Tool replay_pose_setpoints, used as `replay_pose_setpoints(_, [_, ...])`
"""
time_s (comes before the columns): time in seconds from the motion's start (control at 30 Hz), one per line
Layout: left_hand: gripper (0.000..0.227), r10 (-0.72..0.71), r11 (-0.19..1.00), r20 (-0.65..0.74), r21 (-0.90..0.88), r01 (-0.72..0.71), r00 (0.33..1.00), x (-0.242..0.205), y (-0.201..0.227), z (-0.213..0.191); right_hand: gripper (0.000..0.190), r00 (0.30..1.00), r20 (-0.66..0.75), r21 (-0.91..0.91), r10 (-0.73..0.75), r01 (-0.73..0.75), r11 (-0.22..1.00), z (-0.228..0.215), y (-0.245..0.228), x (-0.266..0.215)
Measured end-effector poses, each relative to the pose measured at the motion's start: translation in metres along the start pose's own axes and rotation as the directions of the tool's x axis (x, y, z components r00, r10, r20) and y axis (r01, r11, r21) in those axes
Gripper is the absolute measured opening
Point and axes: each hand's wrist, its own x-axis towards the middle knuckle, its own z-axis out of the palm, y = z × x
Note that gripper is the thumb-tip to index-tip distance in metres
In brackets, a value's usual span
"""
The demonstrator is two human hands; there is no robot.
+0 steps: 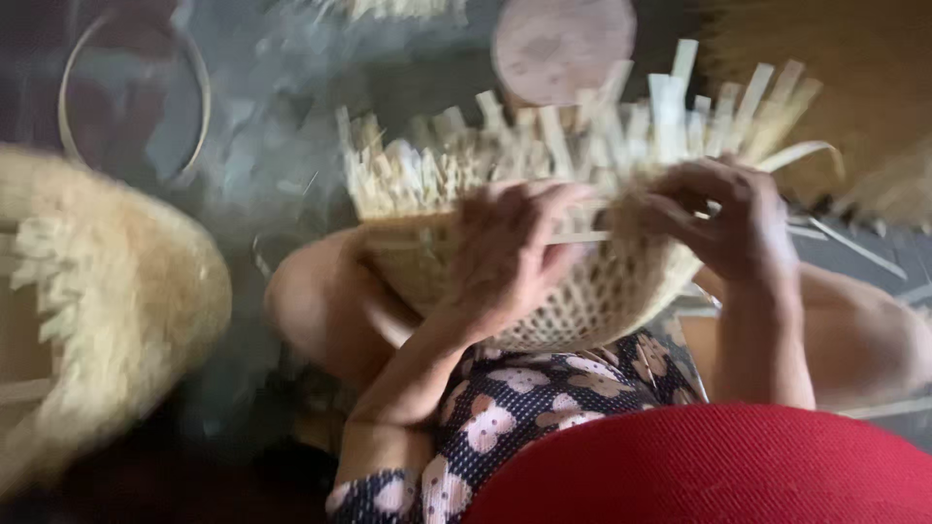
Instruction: The person weaves a basket by hand, threading flexible strips through the frame and securing them.
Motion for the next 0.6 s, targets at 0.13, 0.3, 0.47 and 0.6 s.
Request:
replay_pose_setpoints(0.13, [0.055, -0.003, 0.999, 0.081, 0.038, 0.000, 0.997, 0.014, 0.016, -0.017, 0.023, 0.966, -0.212, -0.225, -0.148, 0.100, 0.969, -0.008, -0.024, -0.010])
replay_pose_setpoints(0.3, [0.053, 0.005, 0.995, 0.068, 0.102, -0.012, 0.998, 0.030, 0.028, -0.010, 0.018, 0.771, -0.538, -0.334, -0.341, 0.177, 0.926, -0.068, 0.020, -0.065])
replay_pose_setpoints(0.47, [0.051, -0.077, 0.992, 0.151, 0.114, 0.060, 0.986, 0.026, 0.032, -0.003, 0.013, 0.485, -0.874, -0.227, 0.023, -0.450, 0.864, -0.145, 0.205, -0.208])
replay_pose_setpoints(0.6, [0.054, -0.003, 0.992, 0.172, 0.127, -0.019, 0.985, 0.024, 0.036, -0.006, 0.016, 0.432, -0.831, -0.251, 0.351, -0.854, 0.456, -0.129, 0.278, -0.312])
